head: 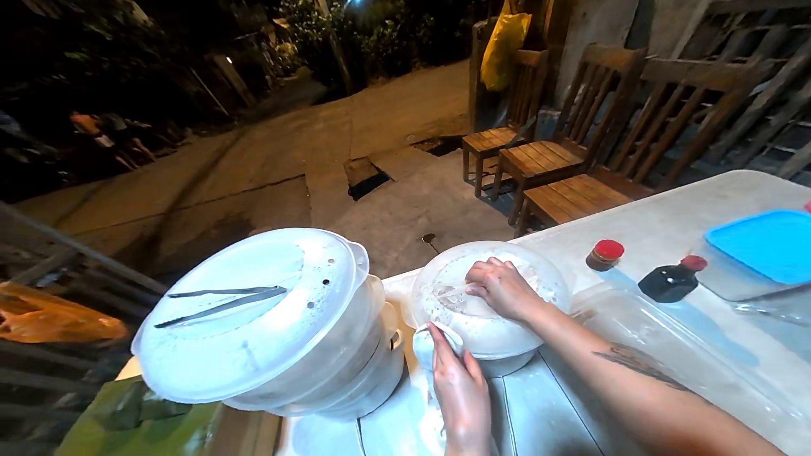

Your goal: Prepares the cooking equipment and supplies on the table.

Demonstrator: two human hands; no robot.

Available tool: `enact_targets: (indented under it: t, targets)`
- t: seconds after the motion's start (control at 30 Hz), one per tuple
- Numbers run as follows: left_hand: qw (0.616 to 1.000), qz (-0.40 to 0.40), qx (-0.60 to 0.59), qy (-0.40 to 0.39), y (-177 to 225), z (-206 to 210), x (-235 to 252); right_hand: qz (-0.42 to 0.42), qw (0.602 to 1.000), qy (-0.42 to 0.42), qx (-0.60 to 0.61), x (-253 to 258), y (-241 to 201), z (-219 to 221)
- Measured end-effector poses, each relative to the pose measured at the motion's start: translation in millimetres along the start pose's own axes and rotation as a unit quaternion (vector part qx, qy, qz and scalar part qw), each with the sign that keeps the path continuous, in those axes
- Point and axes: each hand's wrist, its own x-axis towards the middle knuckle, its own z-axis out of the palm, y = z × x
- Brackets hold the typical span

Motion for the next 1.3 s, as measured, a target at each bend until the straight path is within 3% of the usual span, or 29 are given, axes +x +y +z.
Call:
enact_targets:
  t: [0.07, 0.17, 0.3, 0.4, 0.5, 0.57, 0.67, 0.87, 0.97, 1.07, 1.2, 1.3]
  targets:
    - [0.990, -0.034, -0.120, -0.064, 6.8, -6.6, -18.3, 0.002, 1.000, -0.002, 0.004, -0.5, -1.0, -1.5]
    - [0.906, -0.137, -0.291, -0.277, 5.9, -23.3, -40.5, 0.001, 1.000, 0.000, 0.015, -1.0, -2.8, -2.1]
    - [0.843, -0.179, -0.380, -0.337, -19.3, -55.1, -48.1, 0.005, 1.000, 0.003, 0.018, -1.4, 0.1, -2.5]
    - [0.834, -0.183, -0.458, -0.247, -27.4, -73.9, -40.0, -0.011, 0.999, 0.034, 0.021, -1.2, 5.5, 4.9]
    - [0.862, -0.190, -0.468, -0.034, -26.1, -69.2, -9.3, -0.009, 0.999, 0.027, 0.023, -1.1, 4.6, 3.3]
    - [0.876, -0.194, -0.441, 0.037, -32.1, -56.5, 15.4, -0.002, 1.000, 0.000, 0.020, 0.7, 2.5, -1.9]
    - [0.904, -0.185, -0.382, 0.047, -42.5, -35.1, 36.6, -0.013, 1.000, -0.019, 0.020, 3.2, 1.6, -10.9]
    - [0.948, -0.158, -0.264, 0.075, -51.0, -22.4, 52.6, -0.095, 0.988, 0.090, -0.077, 9.6, 7.7, -14.9]
    - [0.997, -0.066, -0.036, 0.003, -48.2, -29.0, 59.3, -0.073, 0.993, 0.027, -0.084, 12.4, 9.9, -16.6]
    - [0.981, 0.028, 0.174, -0.082, -32.2, -36.6, 58.6, -0.064, 0.995, 0.026, -0.072, 12.8, 13.8, -12.6]
    - [0.965, 0.132, 0.222, -0.049, -32.3, -24.8, 45.1, -0.072, 0.994, 0.052, -0.061, 12.3, 16.5, -6.1]
    - [0.976, 0.083, 0.170, -0.112, -14.7, -28.4, 29.9, -0.060, 0.995, 0.047, -0.064, 11.9, 15.0, -7.9]
